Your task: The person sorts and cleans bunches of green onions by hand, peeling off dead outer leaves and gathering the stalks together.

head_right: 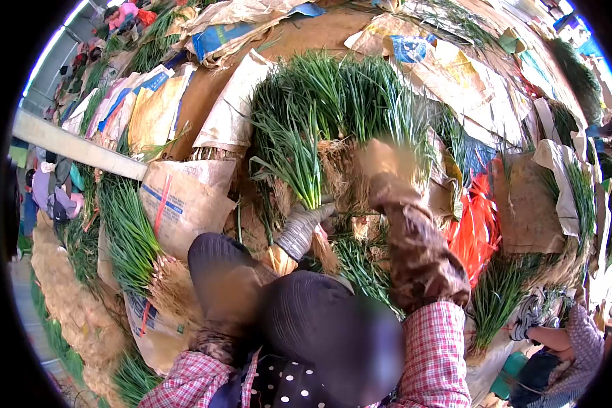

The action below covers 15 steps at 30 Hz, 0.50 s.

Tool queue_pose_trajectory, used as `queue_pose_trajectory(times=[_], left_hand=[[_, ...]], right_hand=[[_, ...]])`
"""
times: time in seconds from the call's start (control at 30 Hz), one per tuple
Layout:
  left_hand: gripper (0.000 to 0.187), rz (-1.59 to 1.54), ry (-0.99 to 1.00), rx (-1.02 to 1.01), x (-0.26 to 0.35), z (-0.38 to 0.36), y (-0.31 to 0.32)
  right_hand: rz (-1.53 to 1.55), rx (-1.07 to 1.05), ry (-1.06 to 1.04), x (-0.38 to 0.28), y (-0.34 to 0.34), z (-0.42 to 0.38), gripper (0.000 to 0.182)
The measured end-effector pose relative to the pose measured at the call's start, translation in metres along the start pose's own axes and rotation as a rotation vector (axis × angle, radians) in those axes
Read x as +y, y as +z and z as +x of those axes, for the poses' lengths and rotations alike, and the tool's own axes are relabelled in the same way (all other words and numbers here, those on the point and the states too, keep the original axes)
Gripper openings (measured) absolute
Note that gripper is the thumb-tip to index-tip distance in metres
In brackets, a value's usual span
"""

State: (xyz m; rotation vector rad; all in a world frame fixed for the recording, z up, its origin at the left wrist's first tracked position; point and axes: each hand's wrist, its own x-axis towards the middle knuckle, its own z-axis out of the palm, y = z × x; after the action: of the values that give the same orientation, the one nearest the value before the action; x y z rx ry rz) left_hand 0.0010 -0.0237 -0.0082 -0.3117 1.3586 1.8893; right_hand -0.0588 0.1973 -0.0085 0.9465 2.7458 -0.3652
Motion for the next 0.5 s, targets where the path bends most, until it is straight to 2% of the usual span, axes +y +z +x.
queue_pose_trajectory(times=[0.03,0.13,0.23,0.27,0.33,0.37,0.4,0.43,0.5], left_hand=[[0.029,0.056,-0.015,0.020,0.001,0.002,0.001],[0.028,0.146,-0.028,0.079,0.004,0.007,0.004],[0.027,0.091,0.015,0.128,0.007,0.006,0.006],[0.023,0.068,0.155,0.043,-0.006,0.013,-0.003],[0.024,0.287,0.105,0.066,0.007,0.003,0.004],[0.024,0.397,0.083,0.074,0.011,0.001,0.007],[0.024,0.301,0.168,-0.047,-0.019,0.021,-0.006],[0.024,0.685,0.071,0.048,-0.045,0.044,-0.021],[0.020,0.613,-0.195,0.155,-0.032,0.030,-0.008]], right_hand=[[0.008,-0.063,-0.012,-0.004,-0.011,0.005,0.036],[-0.065,0.006,-0.233,0.014,-0.005,0.018,0.031],[0.160,-0.087,0.031,0.004,-0.009,0.000,0.025],[0.243,-0.106,0.066,0.001,-0.008,-0.015,0.023],[0.503,-0.137,-0.016,0.010,0.005,-0.056,0.025],[0.522,-0.055,-0.240,0.024,0.026,-0.075,0.027],[0.546,-0.041,-0.311,0.024,0.027,-0.098,0.028],[0.571,-0.028,-0.382,0.020,0.025,-0.118,0.029],[0.685,-0.033,-0.299,0.018,0.028,-0.141,0.030]])
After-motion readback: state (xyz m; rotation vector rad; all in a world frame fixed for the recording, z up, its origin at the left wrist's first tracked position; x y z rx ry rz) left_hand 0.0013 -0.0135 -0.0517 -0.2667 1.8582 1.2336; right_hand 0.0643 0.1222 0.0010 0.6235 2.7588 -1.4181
